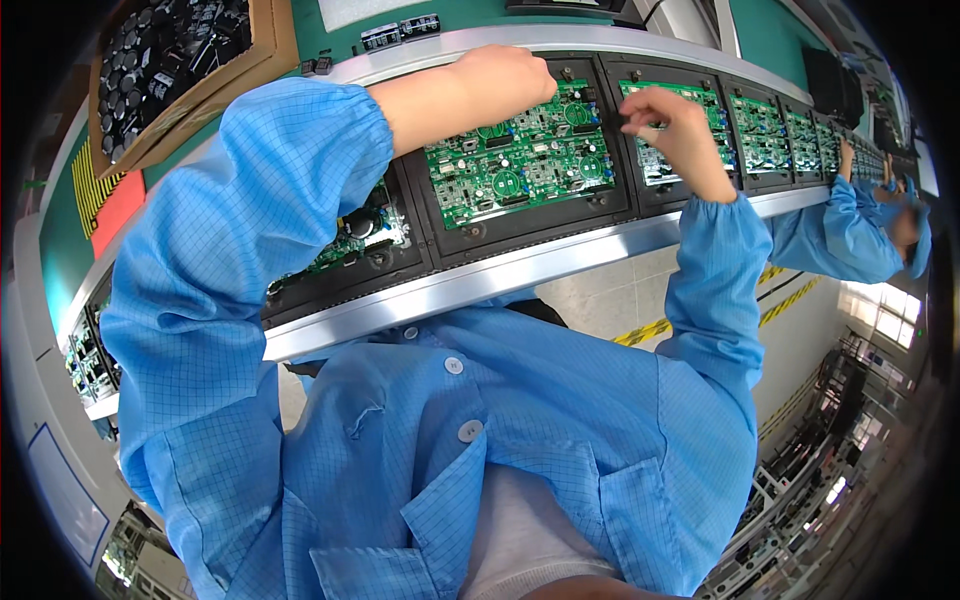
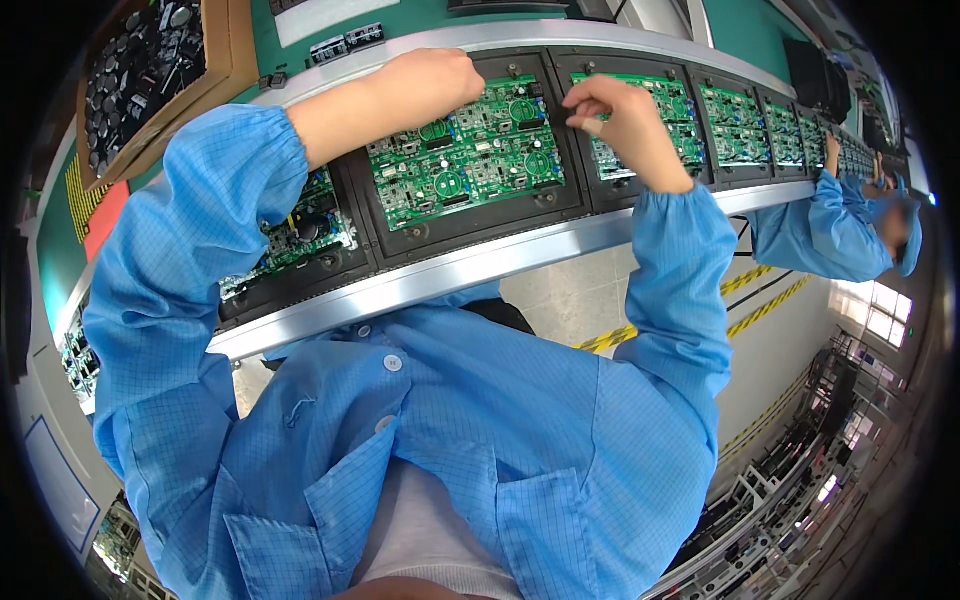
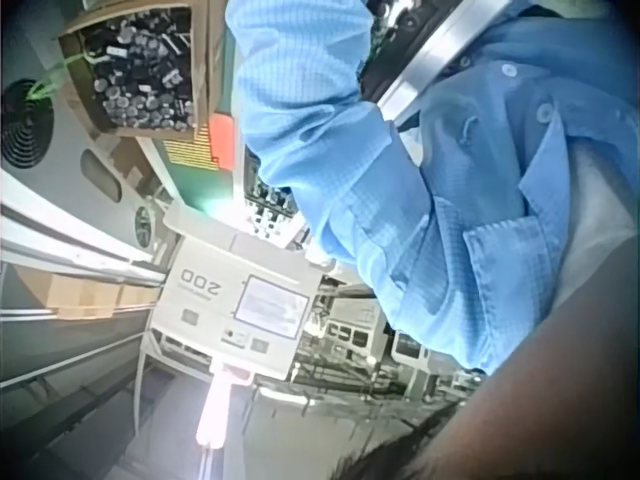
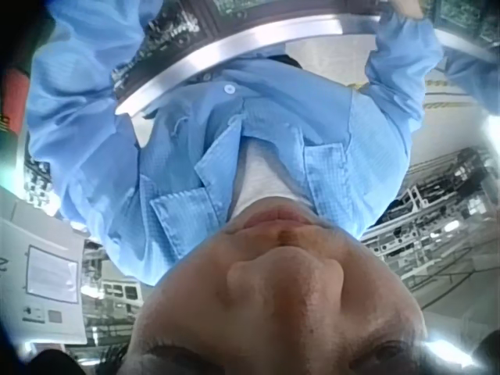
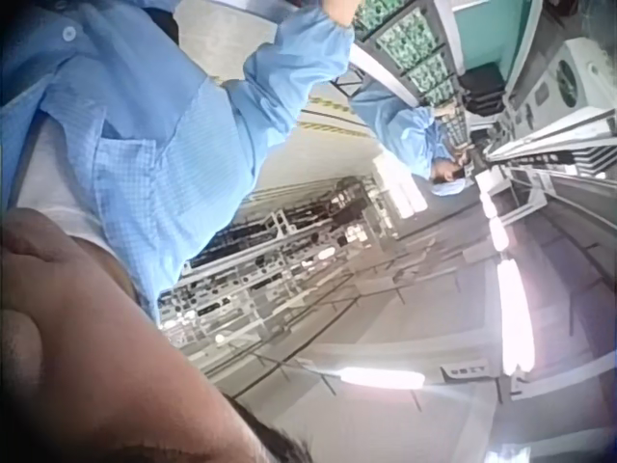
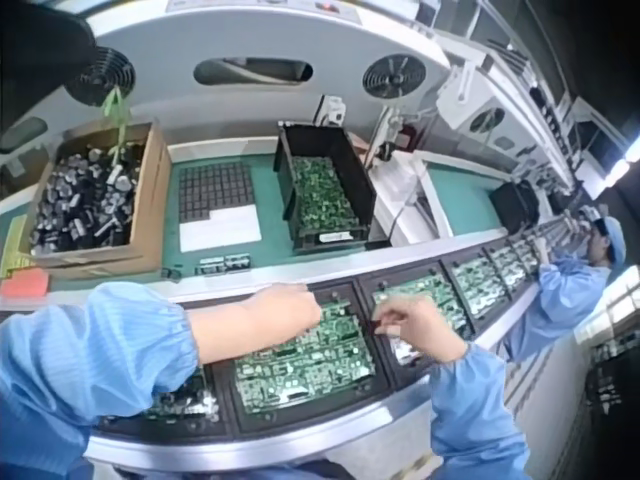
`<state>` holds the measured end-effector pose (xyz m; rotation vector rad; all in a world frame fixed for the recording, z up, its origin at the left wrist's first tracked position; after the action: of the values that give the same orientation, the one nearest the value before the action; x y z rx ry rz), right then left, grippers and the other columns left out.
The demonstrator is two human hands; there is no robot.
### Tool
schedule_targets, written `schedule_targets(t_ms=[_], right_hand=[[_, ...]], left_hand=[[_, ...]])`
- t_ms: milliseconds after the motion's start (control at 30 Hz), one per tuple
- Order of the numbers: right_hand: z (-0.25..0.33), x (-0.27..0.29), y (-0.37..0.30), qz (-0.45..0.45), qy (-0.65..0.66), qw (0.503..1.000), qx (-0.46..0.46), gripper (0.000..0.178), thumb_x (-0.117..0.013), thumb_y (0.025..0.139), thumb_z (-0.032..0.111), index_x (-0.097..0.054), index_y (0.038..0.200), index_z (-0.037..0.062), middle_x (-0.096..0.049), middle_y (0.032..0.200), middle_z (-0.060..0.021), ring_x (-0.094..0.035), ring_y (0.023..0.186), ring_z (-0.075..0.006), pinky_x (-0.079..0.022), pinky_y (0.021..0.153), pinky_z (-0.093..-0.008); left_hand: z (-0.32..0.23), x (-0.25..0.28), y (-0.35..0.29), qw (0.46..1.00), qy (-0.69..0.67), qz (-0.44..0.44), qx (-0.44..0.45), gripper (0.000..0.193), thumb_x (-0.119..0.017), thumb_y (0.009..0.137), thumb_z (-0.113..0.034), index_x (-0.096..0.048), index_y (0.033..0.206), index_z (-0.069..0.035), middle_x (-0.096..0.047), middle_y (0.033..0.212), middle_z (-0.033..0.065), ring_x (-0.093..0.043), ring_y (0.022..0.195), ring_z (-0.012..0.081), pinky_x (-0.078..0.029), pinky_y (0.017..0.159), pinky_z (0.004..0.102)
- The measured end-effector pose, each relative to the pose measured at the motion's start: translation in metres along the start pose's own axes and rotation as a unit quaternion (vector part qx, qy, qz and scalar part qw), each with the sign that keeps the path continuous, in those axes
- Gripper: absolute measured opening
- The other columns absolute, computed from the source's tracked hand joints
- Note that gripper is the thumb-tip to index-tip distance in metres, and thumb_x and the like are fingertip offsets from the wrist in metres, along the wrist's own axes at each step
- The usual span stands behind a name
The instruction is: Manually placing electronic components onto multiple printed circuit boards arranged on a rack.
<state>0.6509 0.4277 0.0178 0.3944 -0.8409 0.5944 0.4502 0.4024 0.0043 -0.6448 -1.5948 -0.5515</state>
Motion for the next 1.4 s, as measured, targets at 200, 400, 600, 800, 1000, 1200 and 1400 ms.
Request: schedule_targets(t_ms=[200,400,600,800,1000,1200,1400], right_hand=[[0.006,-0.028,-0.025,0.027,0.059,0.998,-0.021,0.026,-0.078,0.078,-0.009,-0.071,0.102,-0.0022,-0.074,0.105,-0.0096,-0.071,0.087,-0.0181,-0.059,0.078,-0.0299],[0.012,-0.026,-0.029,-0.008,-0.01,1.0,0.028,0.023,-0.079,0.079,-0.005,-0.074,0.1,-0.0006,-0.075,0.106,-0.0109,-0.073,0.095,-0.0257,-0.058,0.083,-0.0334],[0.018,-0.03,-0.029,-0.005,-0.022,0.998,0.055,0.021,-0.079,0.08,-0.002,-0.074,0.1,-0.0003,-0.074,0.108,-0.0103,-0.072,0.099,-0.0266,-0.058,0.086,-0.0343],[0.035,-0.011,-0.051,-0.113,-0.056,0.991,0.05,0.014,-0.074,0.088,-0.001,-0.075,0.102,0.0008,-0.07,0.113,-0.0098,-0.069,0.103,-0.0254,-0.055,0.087,-0.0338],[0.068,-0.023,-0.058,-0.125,-0.008,0.992,0.03,0.015,-0.069,0.09,-0.004,-0.074,0.104,-0.001,-0.07,0.109,-0.0127,-0.068,0.099,-0.0248,-0.053,0.087,-0.0324],[0.127,-0.034,-0.043,-0.085,-0.021,0.995,0.058,0.011,-0.067,0.091,-0.005,-0.07,0.102,-0.0026,-0.069,0.107,-0.0149,-0.067,0.1,-0.0284,-0.052,0.089,-0.0338],[0.226,-0.037,0.022,-0.06,-0.062,0.984,0.159,0.01,-0.068,0.092,-0.002,-0.069,0.102,-0.0027,-0.068,0.105,-0.0143,-0.067,0.098,-0.0301,-0.052,0.088,-0.0354]], left_hand=[[0.005,0.008,-0.012,0.998,-0.009,-0.059,0.018,0.009,-0.068,0.083,-0.003,-0.073,0.09,-0.005,-0.074,0.09,0.0154,-0.075,0.093,0.0327,-0.062,0.077,0.0447],[-0.017,0.014,-0.034,0.952,-0.302,-0.043,0.011,0.015,-0.08,0.08,-0.008,-0.078,0.092,-0.001,-0.076,0.091,0.0166,-0.074,0.087,0.0316,-0.059,0.081,0.0396],[-0.033,-0.009,-0.043,0.968,-0.242,-0.065,0.035,0.019,-0.072,0.079,0.001,-0.077,0.097,0.0,-0.075,0.093,0.0189,-0.074,0.092,0.0364,-0.061,0.082,0.0426],[-0.046,0.002,-0.035,0.99,-0.134,-0.033,0.025,0.016,-0.064,0.079,0.002,-0.074,0.09,-0.002,-0.074,0.093,0.0211,-0.075,0.092,0.0398,-0.062,0.078,0.0466],[-0.049,0.005,-0.057,0.994,-0.097,-0.032,0.038,0.007,-0.067,0.077,-0.005,-0.073,0.079,-0.005,-0.073,0.082,0.0199,-0.075,0.082,0.0397,-0.062,0.072,0.0484],[-0.061,0.0,-0.062,0.996,-0.051,-0.075,-0.004,0.007,-0.071,0.076,-0.008,-0.075,0.081,-0.007,-0.074,0.08,0.0146,-0.075,0.077,0.0351,-0.062,0.062,0.0468],[-0.065,0.002,-0.078,0.999,-0.016,-0.051,-0.002,0.017,-0.072,0.083,-0.013,-0.079,0.098,-0.01,-0.078,0.099,0.0104,-0.076,0.093,0.0322,-0.06,0.068,0.0488]])
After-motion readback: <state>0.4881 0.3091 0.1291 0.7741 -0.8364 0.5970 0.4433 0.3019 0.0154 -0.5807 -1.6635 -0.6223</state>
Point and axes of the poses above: each hand's wrist, its own y-axis towards the middle knuckle, its own x-axis out of the back of the hand, z = x × y, the point moved 7 cm from there along y, towards the middle knuckle
